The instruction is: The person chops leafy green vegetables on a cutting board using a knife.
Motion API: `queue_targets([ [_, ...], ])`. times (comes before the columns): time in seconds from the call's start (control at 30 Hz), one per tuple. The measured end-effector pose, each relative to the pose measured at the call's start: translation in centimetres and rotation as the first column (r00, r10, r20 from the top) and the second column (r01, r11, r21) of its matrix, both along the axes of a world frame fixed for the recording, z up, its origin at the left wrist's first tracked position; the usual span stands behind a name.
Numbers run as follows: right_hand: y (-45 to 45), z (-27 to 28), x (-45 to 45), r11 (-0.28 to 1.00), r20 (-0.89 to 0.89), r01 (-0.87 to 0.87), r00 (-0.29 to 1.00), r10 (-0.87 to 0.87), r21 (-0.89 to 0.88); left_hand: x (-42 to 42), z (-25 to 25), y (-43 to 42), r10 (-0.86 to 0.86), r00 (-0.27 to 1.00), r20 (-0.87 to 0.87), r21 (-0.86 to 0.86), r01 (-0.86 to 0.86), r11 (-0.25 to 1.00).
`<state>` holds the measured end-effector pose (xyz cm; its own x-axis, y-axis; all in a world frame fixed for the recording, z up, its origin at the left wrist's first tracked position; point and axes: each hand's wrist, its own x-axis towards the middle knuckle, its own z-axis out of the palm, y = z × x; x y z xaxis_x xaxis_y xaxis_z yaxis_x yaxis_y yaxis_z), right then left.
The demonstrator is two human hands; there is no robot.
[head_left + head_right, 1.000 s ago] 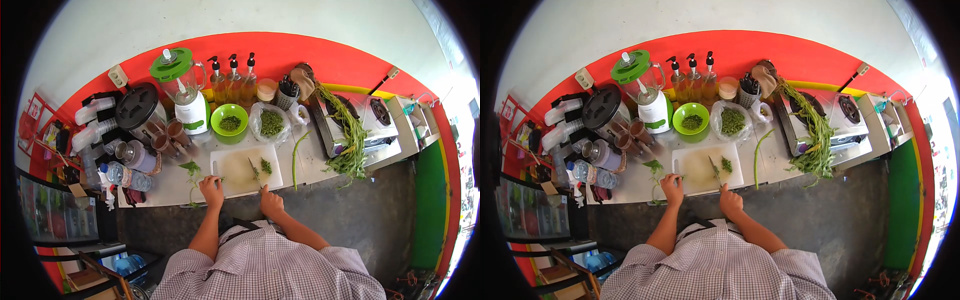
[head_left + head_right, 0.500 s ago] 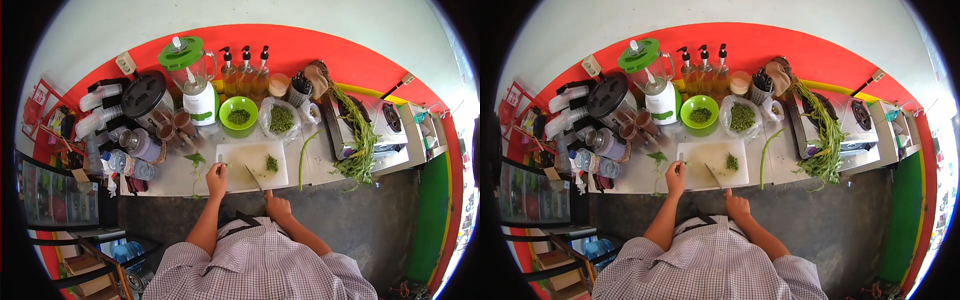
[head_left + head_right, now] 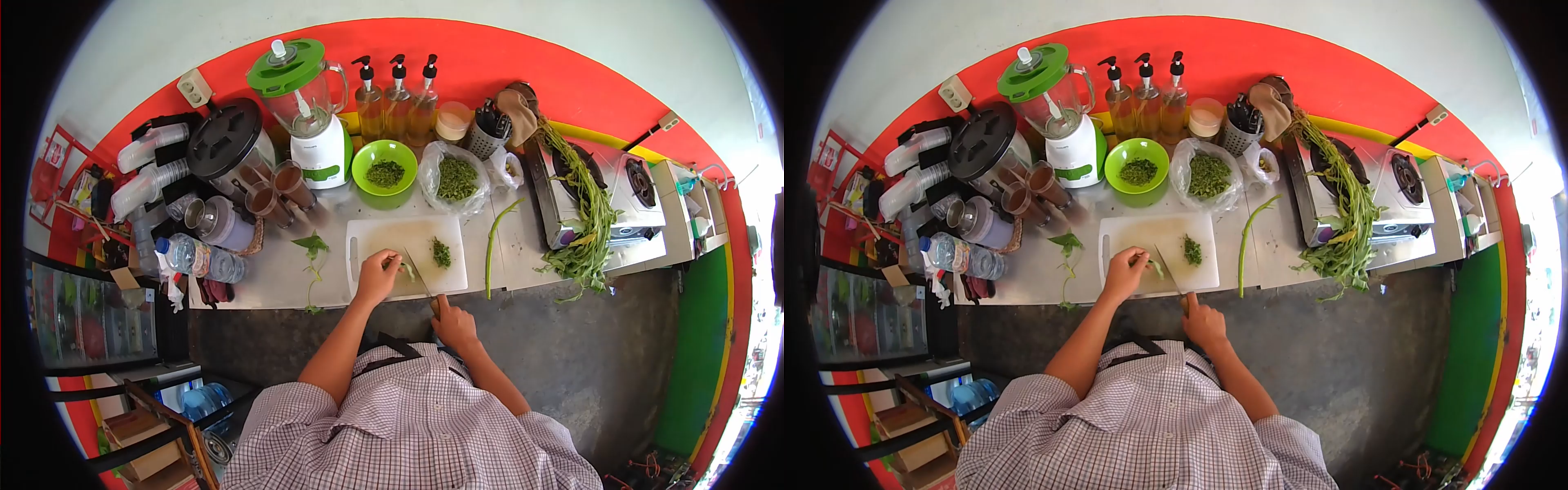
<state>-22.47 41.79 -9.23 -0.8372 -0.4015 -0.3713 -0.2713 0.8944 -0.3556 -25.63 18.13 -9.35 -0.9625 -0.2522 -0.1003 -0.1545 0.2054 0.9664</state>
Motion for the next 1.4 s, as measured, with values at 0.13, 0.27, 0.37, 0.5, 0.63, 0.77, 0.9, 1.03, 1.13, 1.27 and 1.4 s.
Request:
queue_targets([
  [0.13, 0.9, 0.2, -0.1, 0.996, 0.012, 0.084, 0.996, -0.084, -0.017, -1.1, -0.4, 1.2, -0.078, 0.997, -0.012, -0.070, 0.077, 0.995],
  [0.27, 1.7, 0.2, -0.1, 0.971, -0.006, 0.216, 0.976, -0.218, -0.106, -1.2, -0.2, 2.0, -0.199, 0.979, -0.036, -0.076, 0.195, 0.978],
  [0.37, 2.0, -0.4, 0.0, 0.960, -0.008, 0.224, 0.974, -0.228, -0.168, -0.6, 0.0, 2.0, -0.301, 0.953, 0.014, -0.156, 0.300, 0.941],
  [0.5, 1.5, 0.0, 0.1, 0.964, 0.049, 0.201, 0.979, -0.195, -0.175, 0.4, -2.2, 0.8, -0.233, 0.972, -0.037, -0.280, 0.214, 0.936],
  [0.63, 1.5, -0.6, 0.2, 0.975, 0.116, 0.133, 0.987, -0.113, -0.179, 0.9, -1.2, 0.0, -0.185, 0.983, -0.010, -0.374, 0.168, 0.912],
  [0.77, 1.5, -0.3, 0.0, 0.978, 0.137, 0.141, 0.983, -0.120, -0.157, 1.2, -0.3, -1.1, -0.168, 0.985, -0.047, -0.397, 0.136, 0.908],
  [0.9, 1.5, -0.7, 0.0, 0.976, 0.134, 0.137, 0.984, -0.115, -0.172, 2.1, -1.2, -3.9, -0.223, 0.974, -0.042, -0.445, 0.181, 0.877],
  [1.03, 1.4, -1.0, 0.1, 0.980, 0.103, 0.096, 0.992, -0.079, -0.176, 3.5, -1.6, -6.2, -0.268, 0.963, -0.024, -0.606, 0.199, 0.770],
  [1.13, 1.6, -0.5, 0.0, 0.981, 0.112, 0.103, 0.990, -0.085, -0.164, 4.5, -1.1, -5.7, -0.165, 0.981, -0.106, -0.747, 0.030, 0.664],
  [1.27, 1.7, -0.4, -0.2, 0.984, 0.107, 0.105, 0.990, -0.090, -0.144, 4.5, 0.0, -3.9, -0.140, 0.973, -0.185, -0.802, -0.067, 0.594],
  [1.4, 1.6, -0.4, -0.7, 0.986, 0.068, 0.076, 0.995, -0.066, -0.149, 3.3, 0.0, -1.0, -0.283, 0.938, -0.202, -0.765, 0.029, 0.643],
])
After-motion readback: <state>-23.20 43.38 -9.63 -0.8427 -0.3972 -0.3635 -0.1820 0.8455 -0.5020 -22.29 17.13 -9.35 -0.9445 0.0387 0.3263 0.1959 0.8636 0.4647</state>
